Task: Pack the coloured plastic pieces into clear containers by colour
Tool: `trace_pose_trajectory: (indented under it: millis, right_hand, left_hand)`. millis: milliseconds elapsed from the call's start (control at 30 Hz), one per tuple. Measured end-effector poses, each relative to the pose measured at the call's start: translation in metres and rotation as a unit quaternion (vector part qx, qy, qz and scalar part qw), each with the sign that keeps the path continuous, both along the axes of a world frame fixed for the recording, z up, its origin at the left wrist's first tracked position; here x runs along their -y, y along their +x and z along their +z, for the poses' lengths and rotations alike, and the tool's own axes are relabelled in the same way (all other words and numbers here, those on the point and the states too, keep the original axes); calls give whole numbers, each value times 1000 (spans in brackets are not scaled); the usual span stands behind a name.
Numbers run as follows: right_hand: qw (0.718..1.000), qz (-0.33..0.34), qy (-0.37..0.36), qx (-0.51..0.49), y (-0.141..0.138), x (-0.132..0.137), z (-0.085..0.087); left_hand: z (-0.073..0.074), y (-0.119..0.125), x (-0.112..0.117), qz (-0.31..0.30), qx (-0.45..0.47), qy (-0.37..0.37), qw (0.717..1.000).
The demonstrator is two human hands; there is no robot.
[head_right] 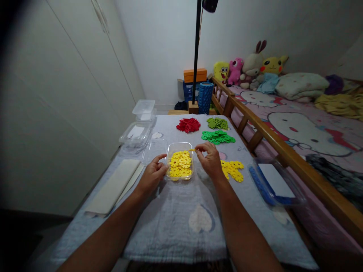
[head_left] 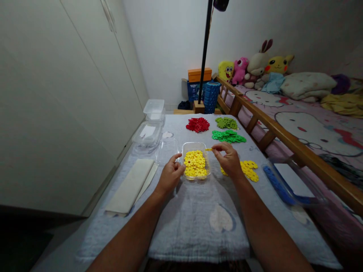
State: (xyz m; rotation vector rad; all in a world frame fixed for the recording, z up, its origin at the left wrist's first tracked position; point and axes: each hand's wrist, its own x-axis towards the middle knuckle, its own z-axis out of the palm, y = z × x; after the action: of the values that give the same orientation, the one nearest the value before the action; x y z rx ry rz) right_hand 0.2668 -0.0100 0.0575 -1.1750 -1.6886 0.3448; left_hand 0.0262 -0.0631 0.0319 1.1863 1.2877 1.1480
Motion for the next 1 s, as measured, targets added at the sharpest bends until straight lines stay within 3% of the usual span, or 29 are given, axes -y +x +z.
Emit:
trace_pose_trajectory:
  millis: [133,333,500,667,800,900,1000]
  right_hand:
    - [999,16,11,32,-16,2,4]
    - [996,-21,-4,86,-37,-11,6]
    - [994,17,-42,103,-39,-14,4]
    - [994,-30,-59,83,9,-16,9]
    - [979,-94,-108,149,62,-18,7]
    - [951,-127,-158,235,89,-16,-6]
    - [899,-190,-240,312,102,-10,-23]
  left_hand:
    - [3,1,1,-6,0,-1,1000]
    - [4,2,1,-2,14,-6,1000]
    - [3,1,1,-3,11,-5,1000]
    - [2,0,1,-1,2,2,1000]
    - [1,0,0,-4,-5,7,1000]
    - [-1,-1,0,-4,-13,9,1000]
    - [-1,-1,0,-3,-16,8,1000]
